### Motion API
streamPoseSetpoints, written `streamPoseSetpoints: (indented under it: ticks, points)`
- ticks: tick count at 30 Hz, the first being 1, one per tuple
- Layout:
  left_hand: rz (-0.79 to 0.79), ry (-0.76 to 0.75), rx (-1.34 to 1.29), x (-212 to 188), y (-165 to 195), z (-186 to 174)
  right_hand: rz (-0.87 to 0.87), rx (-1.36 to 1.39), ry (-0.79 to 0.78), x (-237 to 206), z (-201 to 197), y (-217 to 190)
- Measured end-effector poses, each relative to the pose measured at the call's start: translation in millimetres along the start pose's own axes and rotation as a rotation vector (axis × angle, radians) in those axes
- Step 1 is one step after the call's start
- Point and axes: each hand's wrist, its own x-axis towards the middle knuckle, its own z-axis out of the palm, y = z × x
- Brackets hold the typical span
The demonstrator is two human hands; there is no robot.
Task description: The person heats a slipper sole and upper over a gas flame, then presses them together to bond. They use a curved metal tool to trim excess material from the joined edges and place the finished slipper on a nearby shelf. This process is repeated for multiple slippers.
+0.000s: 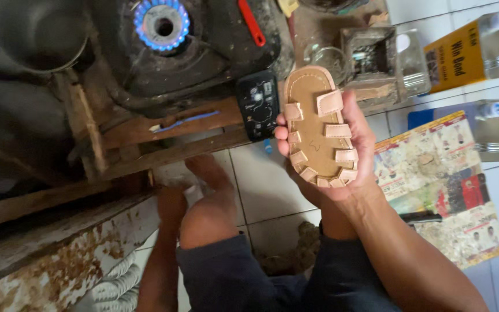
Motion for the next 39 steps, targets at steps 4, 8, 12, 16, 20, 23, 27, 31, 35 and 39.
streamPoseSetpoints:
  ticks: [4, 8, 12, 16, 20, 23, 27, 31, 35, 39]
  points:
    - [-0.047, -0.055, -0.158, -39, 21, 25, 0.01, -0.007, 0.008, 3, 3, 6]
    - [-0.124, -0.093, -0.3, -69, 42, 24, 0.002, -0.073, 0.038, 4, 6, 10]
    - [-0.234, -0.079, -0.565, -74, 24, 20, 0.019, -0.086, -0.006, 8, 10, 11]
    - [-0.393, 0.031, -1.06, -108, 14, 27, 0.04, -0.061, 0.004, 8, 12, 11]
    - [-0.403, 0.247, -1.593, -150, 11, 5, 0.06, -0.064, -0.041, 2, 14, 14]
    - [-0.111, 0.441, -1.787, -126, -2, -73, 0.03, -0.101, -0.078, 3, 15, 17]
    - [-0.096, 0.624, -1.33, -43, 1, -212, -0.045, -0.103, -0.049, 10, 13, 18]
    - [0.251, 0.979, -0.81, 51, 38, -326, -0.122, -0.112, 0.02, 16, 11, 15]
    - [0.287, 1.078, -0.745, 117, 70, -378, -0.16, -0.153, 0.027, 19, 12, 9]
    - [0.164, 0.986, -0.781, 135, 79, -394, -0.176, -0.165, 0.016, 20, 15, 0]
